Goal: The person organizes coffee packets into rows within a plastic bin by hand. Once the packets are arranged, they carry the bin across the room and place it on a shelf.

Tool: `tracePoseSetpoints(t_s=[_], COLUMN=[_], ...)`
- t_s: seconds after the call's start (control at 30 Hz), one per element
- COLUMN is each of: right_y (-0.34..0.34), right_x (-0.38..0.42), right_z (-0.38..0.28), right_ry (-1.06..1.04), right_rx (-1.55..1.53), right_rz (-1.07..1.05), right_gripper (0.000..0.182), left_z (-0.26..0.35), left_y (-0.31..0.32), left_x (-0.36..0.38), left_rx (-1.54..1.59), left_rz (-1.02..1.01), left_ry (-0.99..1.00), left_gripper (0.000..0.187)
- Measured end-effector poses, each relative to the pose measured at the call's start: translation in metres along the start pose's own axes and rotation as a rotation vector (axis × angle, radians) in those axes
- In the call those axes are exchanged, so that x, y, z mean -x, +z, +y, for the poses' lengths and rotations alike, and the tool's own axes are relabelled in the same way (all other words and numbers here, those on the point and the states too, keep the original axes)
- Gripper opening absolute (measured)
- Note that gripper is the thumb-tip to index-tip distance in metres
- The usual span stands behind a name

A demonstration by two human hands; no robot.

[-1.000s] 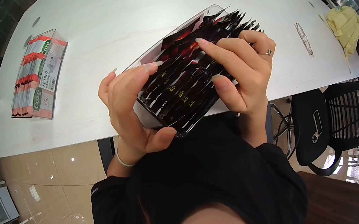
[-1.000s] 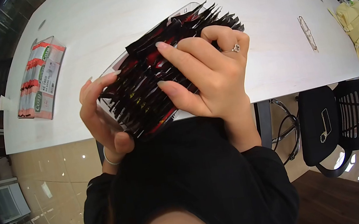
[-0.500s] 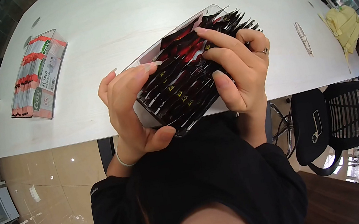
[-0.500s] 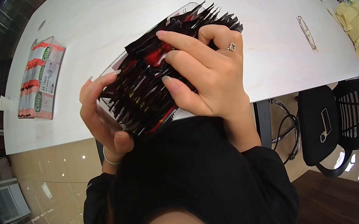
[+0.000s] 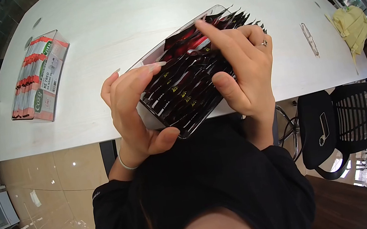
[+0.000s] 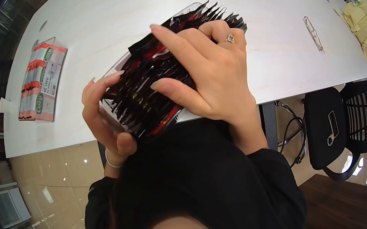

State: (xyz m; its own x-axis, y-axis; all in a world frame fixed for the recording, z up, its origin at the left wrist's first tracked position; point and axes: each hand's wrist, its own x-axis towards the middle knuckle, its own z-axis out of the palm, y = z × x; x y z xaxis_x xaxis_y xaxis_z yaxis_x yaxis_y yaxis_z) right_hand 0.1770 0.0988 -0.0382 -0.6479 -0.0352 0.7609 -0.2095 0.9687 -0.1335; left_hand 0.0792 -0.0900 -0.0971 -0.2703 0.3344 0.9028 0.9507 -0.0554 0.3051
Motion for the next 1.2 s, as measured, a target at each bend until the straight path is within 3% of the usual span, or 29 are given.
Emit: tracePoseSetpoints(t_s=[0.23,0.3,0.43,0.5,0.93,1.03,1.2], right_y=[0.007,0.008,0.007,0.008,-0.003,0.001,0.007], right_x=[0.002,0.002,0.002,0.000,-0.007,-0.003,0.018], right_z=[0.005,0.004,0.001,0.004,0.003,0.006,0.020], right_ry=[-0.075,-0.056,-0.002,-0.039,-0.025,-0.060,-0.055], right_rx=[0.035,0.028,0.040,0.005,0.004,0.034,-0.111], right_rz=[0.064,0.106,0.046,0.075,-0.084,-0.036,0.322], right_gripper=[0.041,0.034,0.036,0.024,0.029,0.035,0.047], left_z=[0.000,-0.001,0.000,0.000,0.000,0.000,-0.001], left_y=[-0.001,-0.001,0.000,0.000,0.000,0.001,0.000], left_x=[-0.001,0.000,-0.001,0.000,0.000,0.000,0.001], left_rx=[0.001,0.005,0.007,0.006,0.000,0.015,0.013], left_rz=[-0.013,-0.010,-0.007,-0.007,-0.008,-0.006,-0.008], left_ry=[-0.004,-0.004,-0.003,-0.004,-0.004,-0.010,0.002], left_gripper=[0.073,0.072,0.072,0.072,0.072,0.072,0.072])
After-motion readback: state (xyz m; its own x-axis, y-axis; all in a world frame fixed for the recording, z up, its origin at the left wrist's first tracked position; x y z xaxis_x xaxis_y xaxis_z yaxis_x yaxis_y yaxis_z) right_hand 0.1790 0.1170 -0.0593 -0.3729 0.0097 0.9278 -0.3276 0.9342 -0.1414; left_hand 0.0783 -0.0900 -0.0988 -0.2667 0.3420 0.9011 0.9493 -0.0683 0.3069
